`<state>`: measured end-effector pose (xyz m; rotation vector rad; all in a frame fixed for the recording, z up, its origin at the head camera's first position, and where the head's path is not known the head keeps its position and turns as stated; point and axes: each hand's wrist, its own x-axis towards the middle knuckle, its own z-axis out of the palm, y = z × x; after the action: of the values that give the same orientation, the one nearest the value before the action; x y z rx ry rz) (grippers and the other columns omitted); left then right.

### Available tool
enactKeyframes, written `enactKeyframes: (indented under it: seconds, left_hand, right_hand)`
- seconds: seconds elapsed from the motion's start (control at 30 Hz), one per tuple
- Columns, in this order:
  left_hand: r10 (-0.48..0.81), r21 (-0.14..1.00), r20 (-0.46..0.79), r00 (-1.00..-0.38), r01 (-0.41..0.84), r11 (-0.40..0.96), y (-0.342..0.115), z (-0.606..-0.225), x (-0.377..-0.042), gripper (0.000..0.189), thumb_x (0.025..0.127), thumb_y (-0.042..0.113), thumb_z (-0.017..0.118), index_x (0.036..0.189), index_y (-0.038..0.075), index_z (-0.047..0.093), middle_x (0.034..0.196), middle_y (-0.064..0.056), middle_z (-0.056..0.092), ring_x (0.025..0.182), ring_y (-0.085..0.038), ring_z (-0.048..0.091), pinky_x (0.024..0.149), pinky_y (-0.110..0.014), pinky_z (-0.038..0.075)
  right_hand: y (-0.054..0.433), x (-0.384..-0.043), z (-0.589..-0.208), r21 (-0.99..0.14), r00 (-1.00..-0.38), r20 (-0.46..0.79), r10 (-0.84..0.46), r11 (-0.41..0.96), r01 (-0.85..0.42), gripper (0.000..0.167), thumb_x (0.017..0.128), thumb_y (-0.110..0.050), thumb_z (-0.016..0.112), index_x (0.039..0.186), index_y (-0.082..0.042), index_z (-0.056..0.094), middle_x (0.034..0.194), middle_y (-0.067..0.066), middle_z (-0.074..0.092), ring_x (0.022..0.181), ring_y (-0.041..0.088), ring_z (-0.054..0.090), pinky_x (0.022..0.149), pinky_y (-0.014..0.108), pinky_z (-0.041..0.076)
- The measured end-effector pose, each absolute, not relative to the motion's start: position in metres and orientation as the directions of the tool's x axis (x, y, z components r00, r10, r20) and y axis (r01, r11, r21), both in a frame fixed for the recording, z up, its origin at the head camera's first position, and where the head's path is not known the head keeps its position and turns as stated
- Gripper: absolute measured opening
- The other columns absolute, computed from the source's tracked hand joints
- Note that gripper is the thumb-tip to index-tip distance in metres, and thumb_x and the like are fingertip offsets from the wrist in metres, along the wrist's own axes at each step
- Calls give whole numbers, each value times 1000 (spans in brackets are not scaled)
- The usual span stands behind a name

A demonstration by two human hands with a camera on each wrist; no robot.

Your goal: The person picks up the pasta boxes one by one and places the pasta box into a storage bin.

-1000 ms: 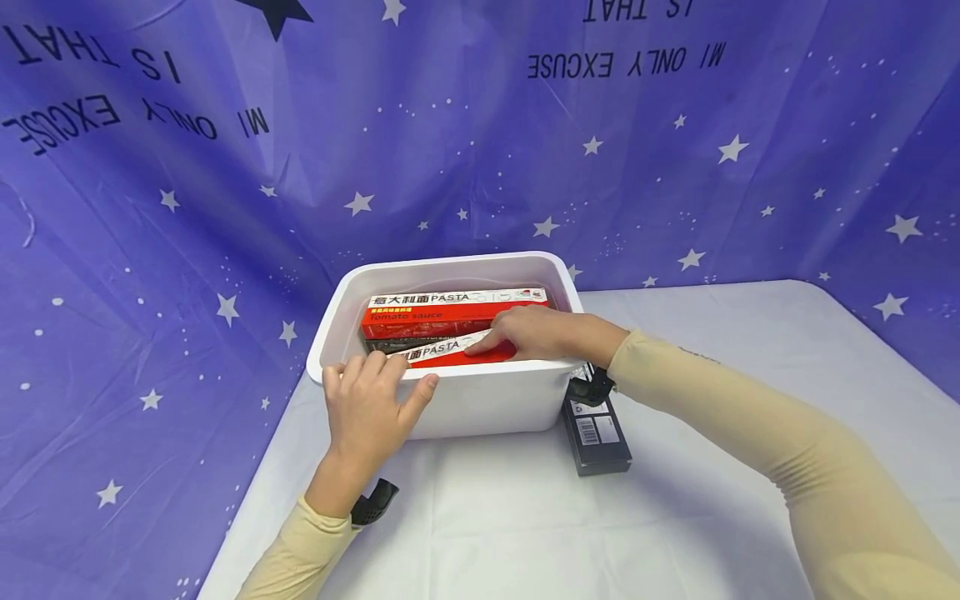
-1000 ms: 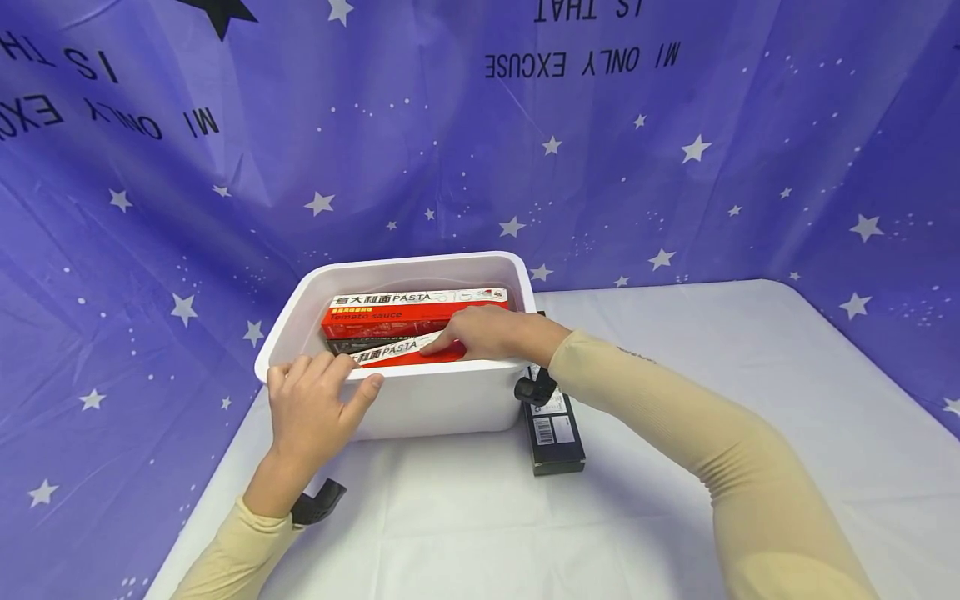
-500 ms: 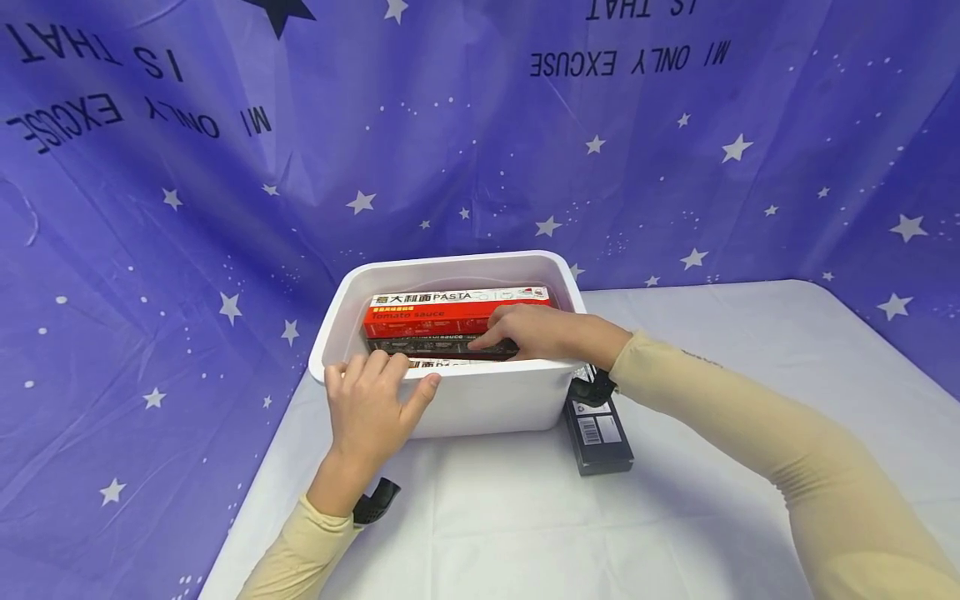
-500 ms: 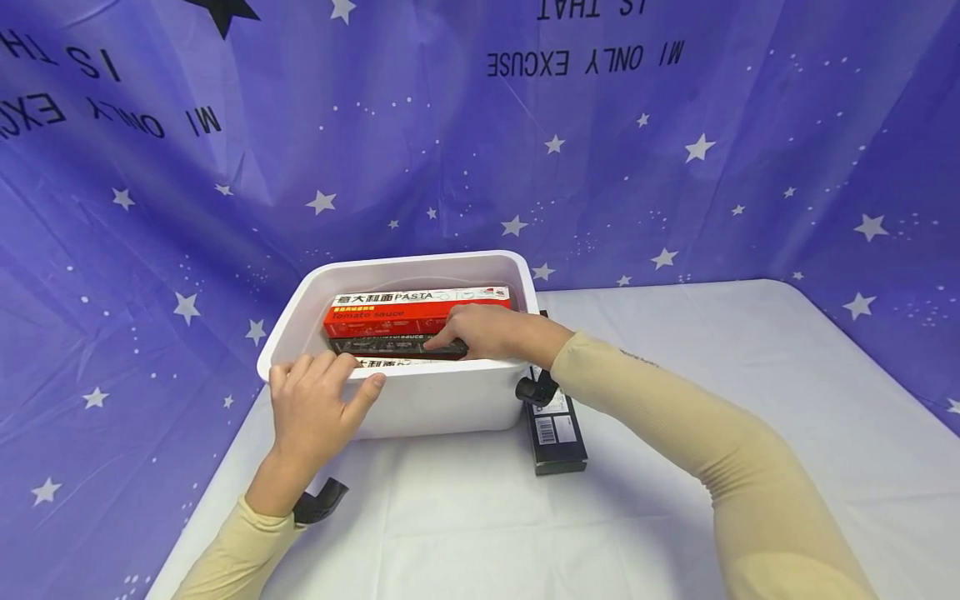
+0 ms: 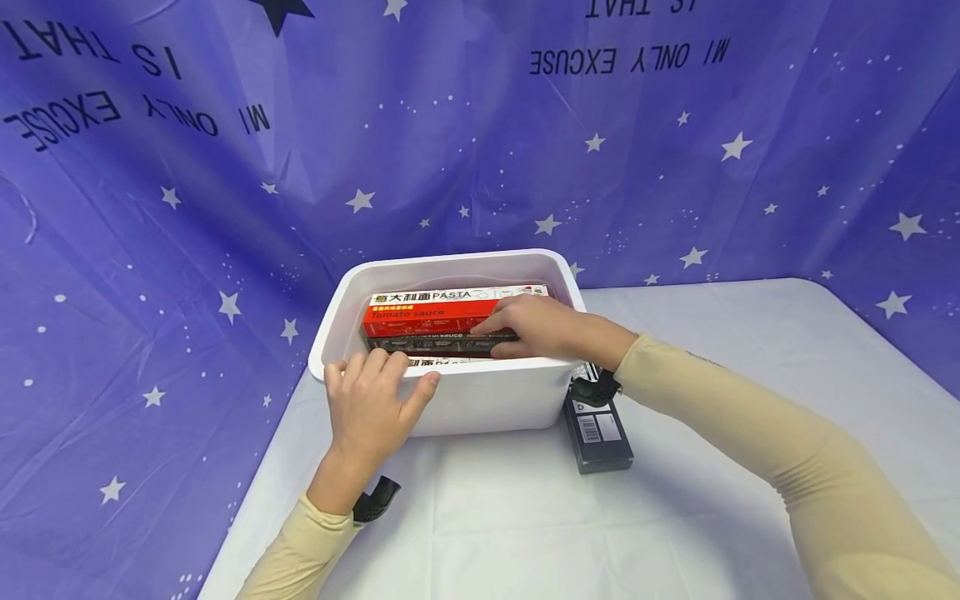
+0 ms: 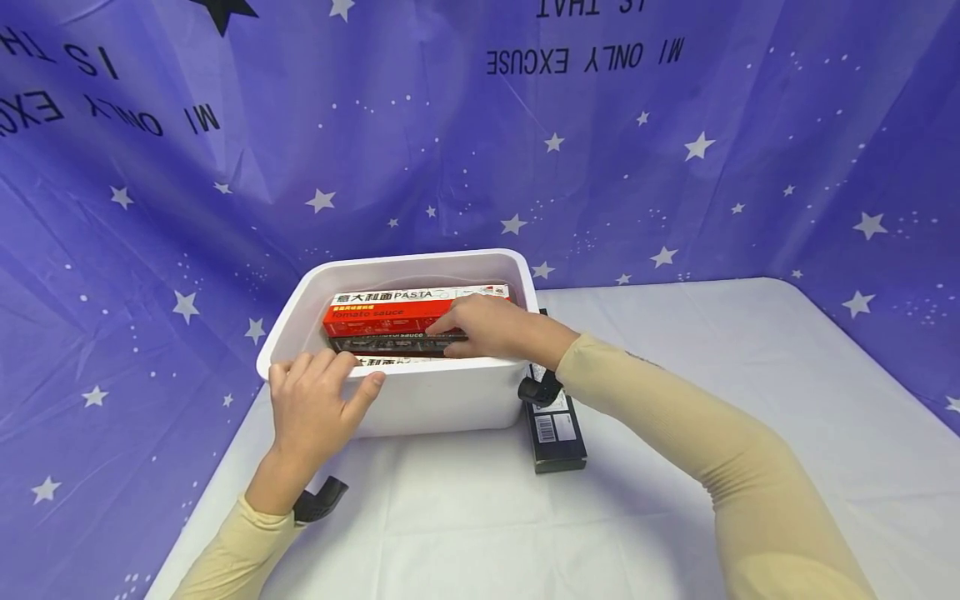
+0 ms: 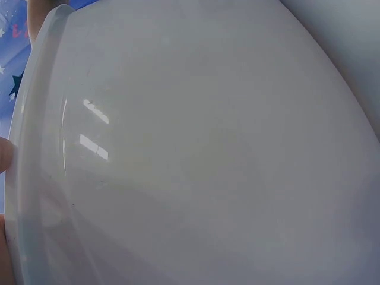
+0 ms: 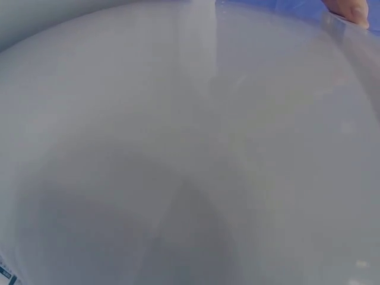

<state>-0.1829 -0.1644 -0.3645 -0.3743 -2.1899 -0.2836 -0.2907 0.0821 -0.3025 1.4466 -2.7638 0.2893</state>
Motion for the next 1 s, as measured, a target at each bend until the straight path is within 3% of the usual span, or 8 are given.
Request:
enactKeyframes:
  seconds: [0.27,0.5,0.73,1.0]
  left_hand:
    - [164,66,815,-556,370,927,-163,-365,-184,75,102,69,29,78,5,61,70,-13,60,64,-36,50,71,-51,30]
    - [162,67,807,-567,362,930,-165,-365,-183,75,101,70,28,78,6,60,70,-13,59,64,-35,49,72,-51,30]
    - [158,70,815,-557,366,928,-165,-364,-183,76,101,70,30,79,5,62,71,-14,60,66,-37,50,71,-51,31]
    - [156,77,818,-554,374,924,-163,-364,-184,76,101,70,31,78,4,61,70,-15,59,65,-37,50,71,-51,30]
  right_hand:
    - [103,-281,-299,-153,-651,285,-704,637,-756,37,93,-28,73,129,-19,72,115,10,73,108,27,67,95,47,53]
    - [138,-270,-298,-216,-716,403,-570,701,-680,43,90,-24,75,132,-14,69,130,20,65,122,42,56,105,61,41]
    - [178,-254,-300,-242,-770,448,-454,767,-594,47,97,-26,66,142,-13,60,142,27,54,130,48,51,102,68,41]
    - [210,-241,-311,-281,-816,452,-362,810,-515,45,106,-26,51,148,-12,52,143,30,51,123,48,55,90,66,46]
